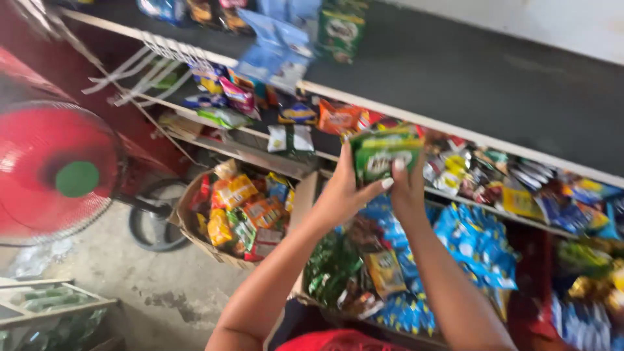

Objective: The person organizes packets of Nescafe and Milo on a store shelf. They pick up stacks of blue Nescafe packets and place them on a wire rack, then gather green Milo packets and arrange them on the shelf below.

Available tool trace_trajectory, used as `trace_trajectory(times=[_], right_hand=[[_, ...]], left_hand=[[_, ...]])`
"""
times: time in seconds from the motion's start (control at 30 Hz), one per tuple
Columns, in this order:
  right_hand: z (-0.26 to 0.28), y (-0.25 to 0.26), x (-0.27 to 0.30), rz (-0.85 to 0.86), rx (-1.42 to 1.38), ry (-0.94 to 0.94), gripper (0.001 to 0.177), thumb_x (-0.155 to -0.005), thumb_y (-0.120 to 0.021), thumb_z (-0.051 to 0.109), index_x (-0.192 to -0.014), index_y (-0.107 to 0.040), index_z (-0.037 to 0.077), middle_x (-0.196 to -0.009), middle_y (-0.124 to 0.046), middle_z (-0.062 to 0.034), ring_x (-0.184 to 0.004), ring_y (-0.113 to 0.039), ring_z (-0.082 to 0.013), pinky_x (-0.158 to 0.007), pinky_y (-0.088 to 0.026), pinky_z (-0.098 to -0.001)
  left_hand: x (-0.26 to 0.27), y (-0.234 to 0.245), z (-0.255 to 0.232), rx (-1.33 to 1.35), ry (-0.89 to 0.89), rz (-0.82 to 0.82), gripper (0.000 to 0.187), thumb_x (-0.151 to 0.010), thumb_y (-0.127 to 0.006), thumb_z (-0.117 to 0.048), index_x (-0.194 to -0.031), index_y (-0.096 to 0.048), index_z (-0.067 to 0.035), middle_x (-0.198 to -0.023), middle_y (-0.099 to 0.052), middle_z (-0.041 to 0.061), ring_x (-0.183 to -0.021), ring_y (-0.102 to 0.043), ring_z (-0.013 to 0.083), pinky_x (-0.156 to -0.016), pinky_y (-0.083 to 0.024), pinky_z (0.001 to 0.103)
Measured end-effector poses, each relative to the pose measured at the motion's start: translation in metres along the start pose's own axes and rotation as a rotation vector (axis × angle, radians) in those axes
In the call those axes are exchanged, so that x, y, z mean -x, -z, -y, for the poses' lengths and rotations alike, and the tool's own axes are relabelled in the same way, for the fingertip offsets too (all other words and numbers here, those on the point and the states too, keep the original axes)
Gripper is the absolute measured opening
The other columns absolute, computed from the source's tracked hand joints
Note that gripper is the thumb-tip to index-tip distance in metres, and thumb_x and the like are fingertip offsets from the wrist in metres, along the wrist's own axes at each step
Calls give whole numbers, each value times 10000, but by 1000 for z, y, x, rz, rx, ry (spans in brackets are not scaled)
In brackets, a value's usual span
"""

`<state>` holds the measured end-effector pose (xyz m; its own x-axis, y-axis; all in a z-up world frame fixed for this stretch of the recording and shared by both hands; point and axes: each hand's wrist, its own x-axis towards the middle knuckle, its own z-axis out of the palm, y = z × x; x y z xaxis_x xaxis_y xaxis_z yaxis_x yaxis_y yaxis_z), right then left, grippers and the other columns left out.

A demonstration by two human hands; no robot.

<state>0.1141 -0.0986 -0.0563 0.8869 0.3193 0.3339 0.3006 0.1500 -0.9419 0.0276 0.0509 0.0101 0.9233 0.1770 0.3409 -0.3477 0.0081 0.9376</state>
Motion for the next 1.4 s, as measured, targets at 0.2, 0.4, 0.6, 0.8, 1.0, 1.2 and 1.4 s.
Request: trace_trajectory(times=[0.2,0.4,0.6,0.8,1.0,1.2,1.4], right_hand=[[-1,-74,-125,-34,119,31,501,-1079,-485,367,-1463,-385,61,-1263,-596,-77,-1112,-585,-164,-907,-499,-354],[-88,-78,-228,-36,432,266,458,-1082,-594,249,-1450,-419,39,-1237,-607,-166,-1044,-597,-272,-882,-503,-398],[-64,-88,-221,-3,507,203,663,-1033,-651,150,-1534,-234,22,-1317,-616,-238,-1126,-681,-361,-907,-552,-423],[-79,-99,-219,-88,572,169,698,-1082,-581,109,-1629,-154,40,-1359,-630,-249,-1156,-687,-372,-921,-548,-443],[-96,-90,-236,-55,625,-100,725,-1018,-559,40,-1610,-141,72,-1193,-662,-272,-1020,-680,-410,-853,-556,-487],[-68,-74,-228,230,513,108,832,-897,-650,-54,-1564,-163,49,-1297,-617,-275,-1125,-665,-392,-897,-547,-483],[-57,-93,-229,87,706,-110,891,-932,-605,-5,-1633,-63,84,-1257,-658,-284,-1151,-663,-420,-924,-526,-452]], left_hand=[[-111,75,31,-200,59,-51,737,-844,-654,18,-1473,-271,-14,-1285,-596,218,-1197,-654,307,-925,-554,399],[-209,127,99,-447,-122,-84,783,-860,-689,62,-1508,-254,5,-1305,-580,292,-1270,-575,429,-1038,-486,472],[-213,123,119,-367,-352,-76,894,-809,-582,195,-1574,-157,9,-1548,-360,366,-1494,-360,479,-1234,-315,473],[-210,113,112,-214,-271,-136,914,-915,-477,165,-1647,47,4,-1630,-293,365,-1474,-425,450,-1228,-336,436],[-207,102,118,-482,-62,-183,991,-864,-488,125,-1666,73,-28,-1548,-262,396,-1402,-382,561,-1220,-326,487],[-185,118,90,-744,-314,-35,1031,-778,-667,77,-1607,-63,-29,-1595,38,411,-1443,-140,674,-1165,-251,582],[-191,107,95,-916,-215,-118,927,-810,-519,159,-1661,-213,-43,-1689,-34,373,-1501,-260,549,-1190,-351,527]])
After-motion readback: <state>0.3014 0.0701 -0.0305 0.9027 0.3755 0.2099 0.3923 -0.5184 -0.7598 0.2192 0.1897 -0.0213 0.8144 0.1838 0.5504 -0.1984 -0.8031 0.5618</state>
